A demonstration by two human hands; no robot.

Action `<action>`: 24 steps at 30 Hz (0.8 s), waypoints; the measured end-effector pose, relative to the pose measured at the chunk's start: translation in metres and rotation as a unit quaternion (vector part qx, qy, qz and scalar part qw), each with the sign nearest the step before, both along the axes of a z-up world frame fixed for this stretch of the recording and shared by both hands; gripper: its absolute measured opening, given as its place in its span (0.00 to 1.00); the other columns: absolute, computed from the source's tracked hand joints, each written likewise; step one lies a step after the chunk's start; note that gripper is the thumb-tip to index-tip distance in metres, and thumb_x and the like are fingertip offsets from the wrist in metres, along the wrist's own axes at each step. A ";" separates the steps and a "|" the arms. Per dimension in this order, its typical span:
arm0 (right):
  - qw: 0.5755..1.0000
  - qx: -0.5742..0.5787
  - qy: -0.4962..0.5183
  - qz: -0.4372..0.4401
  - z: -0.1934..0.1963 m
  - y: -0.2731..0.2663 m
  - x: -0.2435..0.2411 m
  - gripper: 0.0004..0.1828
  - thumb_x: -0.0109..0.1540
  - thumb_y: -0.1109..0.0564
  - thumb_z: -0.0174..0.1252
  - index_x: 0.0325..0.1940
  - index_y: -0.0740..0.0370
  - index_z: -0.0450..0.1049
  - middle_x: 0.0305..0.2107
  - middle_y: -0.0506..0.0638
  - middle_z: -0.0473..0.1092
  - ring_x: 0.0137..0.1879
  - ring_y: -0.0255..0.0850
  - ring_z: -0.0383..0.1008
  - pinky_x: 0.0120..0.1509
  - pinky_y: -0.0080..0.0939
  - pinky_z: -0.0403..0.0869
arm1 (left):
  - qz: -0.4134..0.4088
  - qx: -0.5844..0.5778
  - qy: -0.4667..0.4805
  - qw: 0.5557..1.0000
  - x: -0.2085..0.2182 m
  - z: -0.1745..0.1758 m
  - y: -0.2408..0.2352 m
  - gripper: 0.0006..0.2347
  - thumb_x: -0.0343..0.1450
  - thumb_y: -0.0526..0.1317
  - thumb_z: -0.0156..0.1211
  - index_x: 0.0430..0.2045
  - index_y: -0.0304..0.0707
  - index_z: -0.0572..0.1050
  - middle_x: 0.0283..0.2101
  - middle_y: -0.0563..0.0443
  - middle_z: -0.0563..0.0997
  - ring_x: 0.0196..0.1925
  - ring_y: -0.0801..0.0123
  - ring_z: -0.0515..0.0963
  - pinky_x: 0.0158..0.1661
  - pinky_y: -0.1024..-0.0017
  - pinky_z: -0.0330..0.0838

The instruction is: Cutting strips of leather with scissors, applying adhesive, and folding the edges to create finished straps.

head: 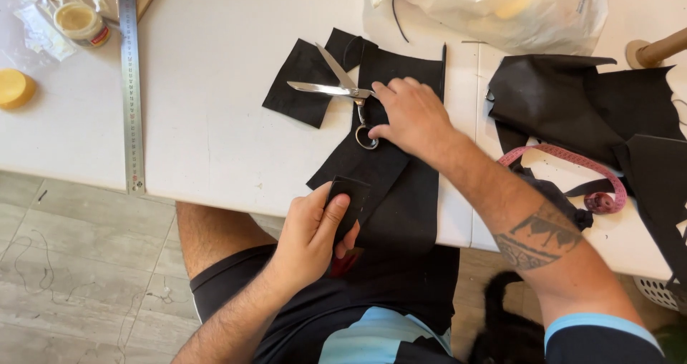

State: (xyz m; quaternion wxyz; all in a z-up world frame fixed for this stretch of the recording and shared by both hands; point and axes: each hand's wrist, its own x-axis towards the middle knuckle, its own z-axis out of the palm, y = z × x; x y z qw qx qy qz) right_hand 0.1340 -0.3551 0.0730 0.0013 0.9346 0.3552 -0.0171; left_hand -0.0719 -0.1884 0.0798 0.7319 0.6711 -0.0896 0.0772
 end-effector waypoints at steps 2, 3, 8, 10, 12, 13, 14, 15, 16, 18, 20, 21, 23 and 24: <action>0.999 -0.043 0.004 0.004 0.002 0.006 0.007 0.42 0.53 0.43 0.74 0.66 0.65 0.72 0.42 0.60 0.75 0.53 0.57 0.75 0.55 0.58 0.73 | -0.004 -0.003 0.008 1.000 -0.002 0.000 0.000 0.18 0.80 0.36 0.41 0.18 0.36 0.72 0.08 0.52 0.74 0.09 0.71 0.73 0.15 0.78 0.70; 0.998 -0.067 0.016 0.008 0.005 0.010 0.011 0.42 0.51 0.40 0.75 0.63 0.66 0.75 0.40 0.60 0.76 0.51 0.57 0.77 0.54 0.58 0.74 | -0.011 -0.006 0.009 1.000 -0.001 -0.002 0.000 0.18 0.79 0.35 0.41 0.17 0.37 0.72 0.08 0.52 0.74 0.09 0.71 0.73 0.14 0.78 0.69; 0.992 -0.121 0.041 0.010 0.013 0.030 0.021 0.40 0.48 0.34 0.76 0.56 0.60 0.79 0.36 0.58 0.78 0.48 0.57 0.80 0.50 0.59 0.77 | -0.019 -0.007 0.018 1.000 -0.004 -0.002 0.002 0.18 0.79 0.35 0.41 0.16 0.37 0.73 0.07 0.52 0.74 0.08 0.71 0.73 0.13 0.79 0.69; 0.988 -0.150 0.041 0.016 0.014 0.036 0.023 0.39 0.46 0.33 0.77 0.51 0.60 0.81 0.32 0.56 0.78 0.45 0.56 0.81 0.49 0.57 0.78 | -0.033 -0.012 0.011 0.999 -0.005 -0.003 0.004 0.19 0.80 0.37 0.38 0.18 0.37 0.73 0.08 0.51 0.75 0.09 0.72 0.73 0.14 0.79 0.70; 0.988 -0.145 0.045 0.019 0.010 0.034 0.034 0.35 0.46 0.38 0.77 0.50 0.60 0.82 0.33 0.56 0.78 0.45 0.57 0.81 0.49 0.58 0.79 | -0.036 -0.016 0.012 0.999 -0.007 0.001 0.005 0.18 0.80 0.37 0.38 0.19 0.37 0.73 0.08 0.51 0.75 0.10 0.71 0.73 0.14 0.78 0.70; 0.988 -0.142 0.050 0.021 0.007 0.033 0.039 0.32 0.46 0.43 0.78 0.49 0.59 0.82 0.33 0.57 0.79 0.45 0.59 0.81 0.49 0.59 0.79 | -0.040 -0.021 0.014 0.999 -0.008 0.002 0.005 0.18 0.80 0.37 0.38 0.20 0.36 0.73 0.09 0.50 0.75 0.10 0.71 0.73 0.15 0.77 0.71; 0.988 -0.141 0.049 0.023 0.008 0.031 0.037 0.32 0.46 0.43 0.78 0.49 0.59 0.82 0.33 0.57 0.79 0.45 0.59 0.81 0.49 0.59 0.79 | -0.038 -0.021 0.014 0.999 -0.009 0.003 0.006 0.18 0.80 0.37 0.38 0.20 0.36 0.73 0.09 0.50 0.75 0.10 0.71 0.73 0.15 0.77 0.71; 0.989 -0.138 0.049 0.025 0.009 0.030 0.036 0.31 0.47 0.48 0.77 0.51 0.62 0.81 0.34 0.59 0.78 0.46 0.60 0.81 0.50 0.59 0.79 | -0.042 -0.022 0.015 0.999 -0.010 0.004 0.007 0.18 0.80 0.37 0.38 0.21 0.36 0.73 0.09 0.50 0.75 0.10 0.71 0.74 0.15 0.77 0.71; 0.989 -0.135 0.049 0.027 0.011 0.029 0.035 0.30 0.48 0.53 0.76 0.52 0.65 0.80 0.36 0.62 0.78 0.47 0.61 0.81 0.51 0.59 0.79 | -0.045 -0.024 0.016 0.999 -0.011 0.005 0.008 0.17 0.80 0.37 0.38 0.22 0.35 0.72 0.09 0.50 0.75 0.10 0.71 0.74 0.15 0.77 0.71; 0.988 -0.138 0.058 0.027 0.018 0.026 0.033 0.31 0.49 0.55 0.76 0.54 0.67 0.78 0.37 0.64 0.78 0.48 0.62 0.81 0.51 0.60 0.79 | -0.042 -0.023 0.014 0.999 -0.009 0.005 0.008 0.17 0.80 0.37 0.38 0.21 0.36 0.72 0.09 0.51 0.75 0.10 0.71 0.74 0.15 0.77 0.71; 0.987 -0.141 0.067 0.022 0.020 0.019 0.035 0.32 0.49 0.57 0.75 0.56 0.69 0.77 0.38 0.66 0.78 0.48 0.64 0.81 0.52 0.60 0.79 | -0.043 -0.022 0.012 0.999 -0.007 0.005 0.009 0.18 0.80 0.37 0.38 0.21 0.36 0.72 0.09 0.51 0.75 0.10 0.71 0.74 0.15 0.78 0.71; 0.987 -0.147 0.059 0.022 0.018 0.016 0.038 0.31 0.50 0.55 0.74 0.56 0.66 0.78 0.36 0.62 0.78 0.47 0.60 0.81 0.52 0.58 0.79 | -0.046 -0.018 0.011 0.999 -0.006 0.005 0.008 0.18 0.80 0.38 0.38 0.21 0.36 0.73 0.09 0.51 0.75 0.10 0.71 0.74 0.15 0.78 0.71; 0.987 -0.153 0.052 0.023 0.024 0.012 0.036 0.30 0.51 0.53 0.74 0.56 0.63 0.79 0.34 0.58 0.79 0.45 0.57 0.82 0.52 0.55 0.78 | -0.049 -0.014 0.011 0.999 -0.005 0.005 0.008 0.18 0.80 0.38 0.38 0.22 0.36 0.73 0.08 0.51 0.75 0.09 0.71 0.74 0.15 0.78 0.71; 0.987 -0.138 0.077 0.016 0.033 0.013 0.032 0.30 0.53 0.55 0.72 0.58 0.65 0.77 0.35 0.60 0.79 0.46 0.59 0.81 0.54 0.57 0.77 | -0.046 -0.009 0.011 0.999 -0.004 0.005 0.007 0.17 0.80 0.38 0.38 0.22 0.36 0.72 0.08 0.52 0.74 0.09 0.71 0.73 0.14 0.78 0.71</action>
